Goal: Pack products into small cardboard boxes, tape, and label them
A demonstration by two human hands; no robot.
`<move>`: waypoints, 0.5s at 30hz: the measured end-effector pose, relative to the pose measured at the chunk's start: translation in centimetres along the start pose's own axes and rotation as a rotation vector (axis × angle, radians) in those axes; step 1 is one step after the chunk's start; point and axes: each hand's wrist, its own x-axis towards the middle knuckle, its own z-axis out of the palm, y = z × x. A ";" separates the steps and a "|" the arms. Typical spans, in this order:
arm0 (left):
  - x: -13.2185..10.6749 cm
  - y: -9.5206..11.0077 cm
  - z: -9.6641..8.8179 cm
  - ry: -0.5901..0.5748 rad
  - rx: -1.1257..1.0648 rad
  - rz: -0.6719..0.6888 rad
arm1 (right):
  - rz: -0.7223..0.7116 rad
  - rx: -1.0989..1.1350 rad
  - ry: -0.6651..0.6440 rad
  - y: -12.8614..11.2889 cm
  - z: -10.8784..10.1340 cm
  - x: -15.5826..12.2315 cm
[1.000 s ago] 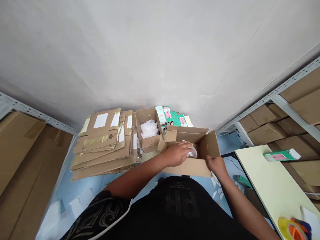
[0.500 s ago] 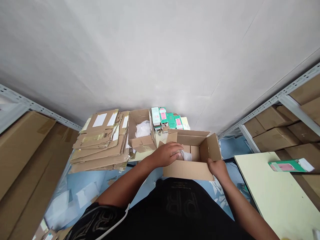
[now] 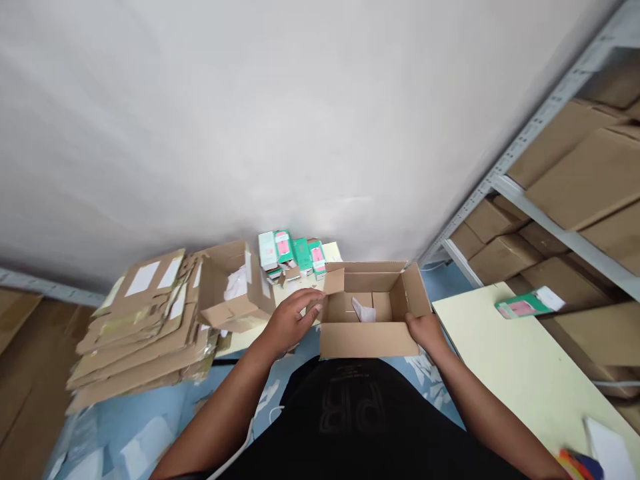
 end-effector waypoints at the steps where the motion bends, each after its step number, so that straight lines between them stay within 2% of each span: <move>1: 0.8 0.2 0.4 0.001 0.000 0.032 | 0.044 0.013 0.009 0.6 -0.4 0.2; 4: 3.7 0.2 1.3 -0.024 -0.003 0.117 | 0.187 0.081 0.050 2.4 -1.5 0.3; 8: 8.5 -1.0 3.3 -0.107 -0.019 0.189 | 0.307 0.237 0.171 5.3 -2.7 -0.3; 11: 12.1 -1.9 5.7 -0.200 -0.060 0.268 | 0.425 0.266 0.254 7.6 -3.6 -1.5; 15: 16.4 -2.1 9.5 -0.363 -0.119 0.363 | 0.665 0.239 0.386 11.1 -4.0 -4.3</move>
